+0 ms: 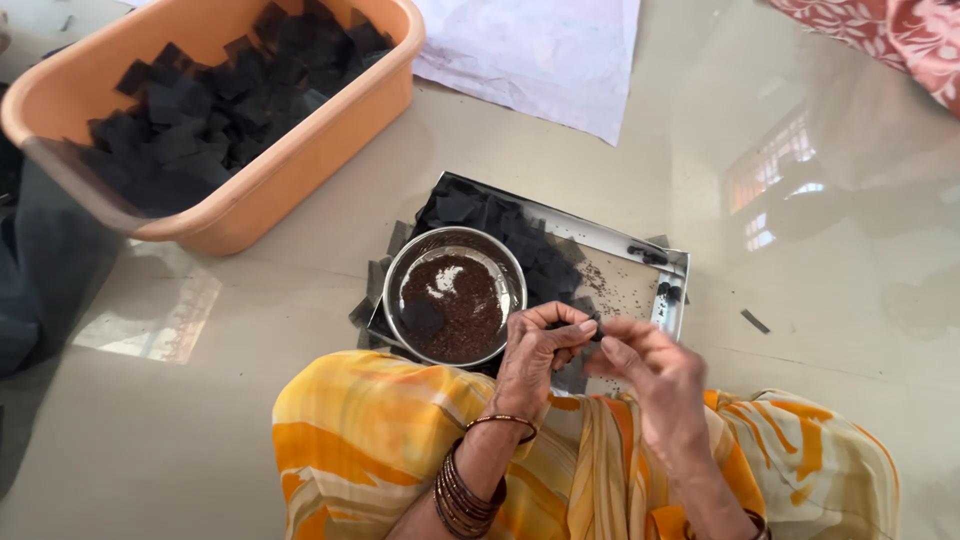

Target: The person is manually rolling small black paper tubes and filling them with a brown powder, likely tobacco or incense.

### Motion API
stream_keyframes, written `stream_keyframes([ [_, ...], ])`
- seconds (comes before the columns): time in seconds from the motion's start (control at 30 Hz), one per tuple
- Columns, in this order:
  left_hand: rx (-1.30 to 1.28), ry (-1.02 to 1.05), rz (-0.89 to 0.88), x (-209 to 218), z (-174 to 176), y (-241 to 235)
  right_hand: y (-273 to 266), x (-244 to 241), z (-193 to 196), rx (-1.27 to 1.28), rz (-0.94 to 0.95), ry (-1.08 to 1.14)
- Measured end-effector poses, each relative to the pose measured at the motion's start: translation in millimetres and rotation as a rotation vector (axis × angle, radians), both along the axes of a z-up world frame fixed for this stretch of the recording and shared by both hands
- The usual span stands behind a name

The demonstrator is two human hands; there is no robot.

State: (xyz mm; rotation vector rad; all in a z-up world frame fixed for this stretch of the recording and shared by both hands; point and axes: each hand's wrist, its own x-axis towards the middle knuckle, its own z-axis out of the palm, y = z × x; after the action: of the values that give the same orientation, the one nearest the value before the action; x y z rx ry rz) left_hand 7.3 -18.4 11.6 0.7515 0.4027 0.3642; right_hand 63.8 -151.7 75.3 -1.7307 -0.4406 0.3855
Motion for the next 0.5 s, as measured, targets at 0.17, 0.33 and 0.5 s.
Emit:
stream_keyframes([
  [0.17, -0.104, 0.001, -0.075, 2.0, -6.9, 1.2, -13.9, 17.5, -39.0, -0.198, 0.207, -0.902],
  [0.33, -0.170, 0.049, -0.130, 0.9, -3.8, 6.0, -15.8, 34.4, -21.4, -0.221, 0.393, -1.403],
  [0.5, -0.071, 0.088, 0.010, 9.5, 0.4, -0.1, -12.2, 48.0, -60.3, -0.273, 0.375, -1.342],
])
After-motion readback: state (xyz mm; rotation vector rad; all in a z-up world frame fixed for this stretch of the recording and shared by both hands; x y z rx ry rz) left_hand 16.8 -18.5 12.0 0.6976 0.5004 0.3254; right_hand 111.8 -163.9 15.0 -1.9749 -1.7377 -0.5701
